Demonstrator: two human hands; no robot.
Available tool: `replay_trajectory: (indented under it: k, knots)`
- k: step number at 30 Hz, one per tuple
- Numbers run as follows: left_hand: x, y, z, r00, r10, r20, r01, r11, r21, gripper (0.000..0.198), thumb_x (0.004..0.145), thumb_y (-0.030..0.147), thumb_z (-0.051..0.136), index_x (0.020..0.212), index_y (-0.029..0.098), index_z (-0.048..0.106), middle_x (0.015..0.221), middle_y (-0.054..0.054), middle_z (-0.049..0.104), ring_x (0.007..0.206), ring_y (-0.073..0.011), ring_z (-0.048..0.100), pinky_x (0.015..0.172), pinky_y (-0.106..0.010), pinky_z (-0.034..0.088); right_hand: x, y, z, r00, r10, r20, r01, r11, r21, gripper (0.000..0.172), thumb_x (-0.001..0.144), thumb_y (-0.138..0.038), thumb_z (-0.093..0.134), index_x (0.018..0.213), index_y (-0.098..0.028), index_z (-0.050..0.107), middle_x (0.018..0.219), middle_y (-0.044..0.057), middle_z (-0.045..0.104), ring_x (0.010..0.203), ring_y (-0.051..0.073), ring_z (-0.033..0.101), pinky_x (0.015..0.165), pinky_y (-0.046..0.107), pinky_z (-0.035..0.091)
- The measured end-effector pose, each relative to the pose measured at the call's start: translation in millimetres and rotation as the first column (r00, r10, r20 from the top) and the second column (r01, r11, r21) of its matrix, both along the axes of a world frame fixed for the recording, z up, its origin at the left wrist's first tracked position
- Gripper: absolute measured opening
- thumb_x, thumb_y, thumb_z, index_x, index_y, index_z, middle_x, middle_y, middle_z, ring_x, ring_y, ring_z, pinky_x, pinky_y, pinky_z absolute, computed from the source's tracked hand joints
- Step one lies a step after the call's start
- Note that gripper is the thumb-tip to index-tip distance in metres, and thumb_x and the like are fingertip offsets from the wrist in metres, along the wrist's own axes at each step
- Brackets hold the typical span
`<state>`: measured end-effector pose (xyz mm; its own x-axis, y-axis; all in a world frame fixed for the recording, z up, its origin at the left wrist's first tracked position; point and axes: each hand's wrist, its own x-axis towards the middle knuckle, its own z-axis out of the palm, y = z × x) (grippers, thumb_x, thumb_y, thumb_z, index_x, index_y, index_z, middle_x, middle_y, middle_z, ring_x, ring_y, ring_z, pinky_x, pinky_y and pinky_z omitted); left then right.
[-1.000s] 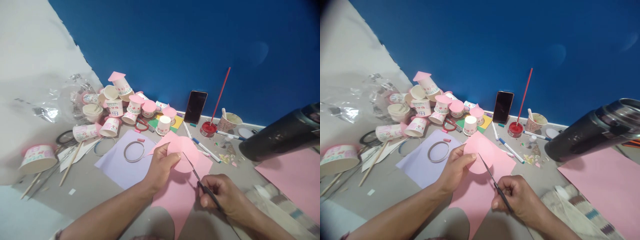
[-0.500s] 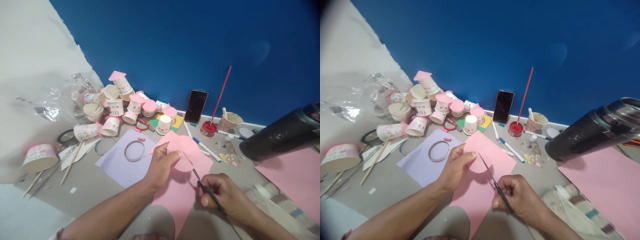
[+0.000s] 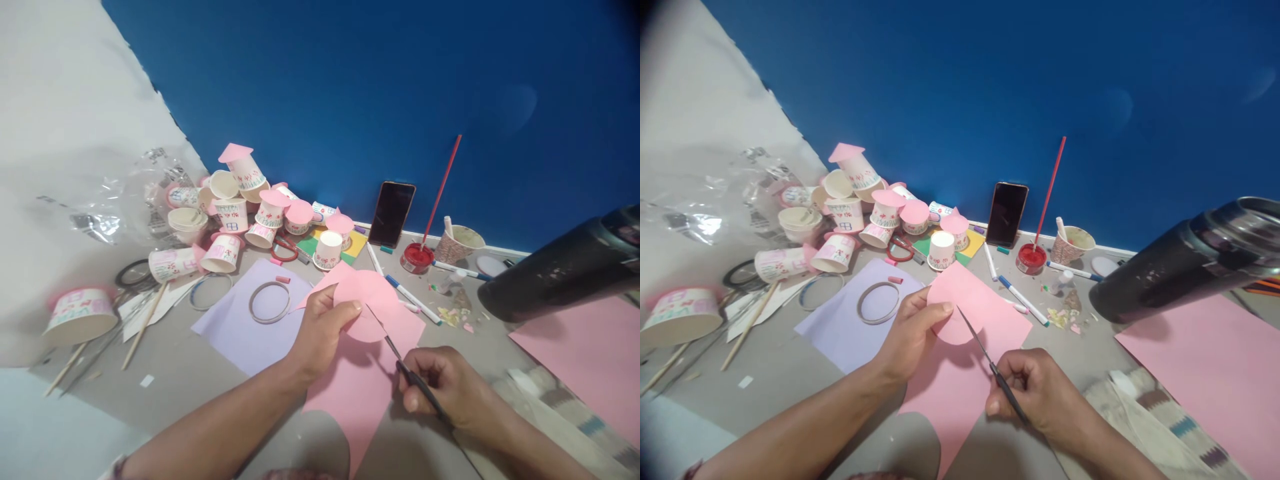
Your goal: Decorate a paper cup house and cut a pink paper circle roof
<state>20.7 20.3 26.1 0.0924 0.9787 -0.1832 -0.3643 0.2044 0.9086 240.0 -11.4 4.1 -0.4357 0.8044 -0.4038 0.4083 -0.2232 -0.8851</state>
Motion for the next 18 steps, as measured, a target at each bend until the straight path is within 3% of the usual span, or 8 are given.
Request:
replay_trajectory:
  k: [5,9,13,15,18]
  knots:
    - [0,2,4.1,0.997,0.080,-0.011,-0.080,0.997,0.007,0.016,0.075,0.031,0.074,0.071,0.018,0.065,0.060,0.002,0.057,0.058,-0.0137,0.053,0.058,-0.027,0.041,6,5,-5.1,0.987,-0.092,0.131,0.068,0.983,0.173,0.055,0.070,-0.057,0.076,0.057,-0.023,0.035,0.059,-0.005,0.036,0.061,0.012,0.030,0.054,0.026,0.024]
    - [0,5,1.7,0.991,0.128,-0.050,-0.126,0.991,0.035,0.018,0.076,0.032,0.074,0.072,0.018,0.064,0.061,0.003,0.056,0.057,-0.0118,0.049,0.054,-0.025,0.039,10,11,-5.0,0.930,-0.153,0.334,0.023,0.932,0.361,0.047,0.074,-0.047,0.074,0.059,-0.023,0.036,0.057,-0.004,0.039,0.058,0.013,0.034,0.056,0.027,0.024]
    - [-1,6,0.4,0.991,0.101,-0.089,-0.098,0.995,0.033,0.023,0.078,0.034,0.073,0.066,0.018,0.062,0.059,0.003,0.054,0.054,-0.0104,0.045,0.051,-0.024,0.037,12,16,-0.6,0.750,-0.231,0.620,-0.133,0.865,0.484,0.027,0.085,-0.037,0.064,0.066,-0.022,0.051,0.064,0.002,0.062,0.061,0.018,0.050,0.060,0.030,0.027]
    - [1,4,0.8,0.997,0.055,-0.050,-0.055,0.998,0.003,0.023,0.078,0.034,0.074,0.066,0.017,0.063,0.060,0.001,0.058,0.055,-0.0115,0.049,0.054,-0.025,0.040,12,17,1.5,0.654,-0.251,0.714,-0.196,0.855,0.480,0.019,0.089,-0.032,0.059,0.073,-0.022,0.059,0.073,0.005,0.070,0.067,0.021,0.059,0.062,0.031,0.029]
    - [9,0,-0.8,0.994,-0.074,0.078,0.080,0.995,-0.067,0.021,0.076,0.035,0.078,0.074,0.016,0.068,0.064,-0.001,0.064,0.059,-0.0146,0.056,0.063,-0.029,0.047,10,16,6.2,0.592,-0.214,0.777,-0.273,0.854,0.443,0.013,0.092,-0.027,0.058,0.083,-0.020,0.066,0.086,0.009,0.076,0.078,0.025,0.068,0.065,0.032,0.032]
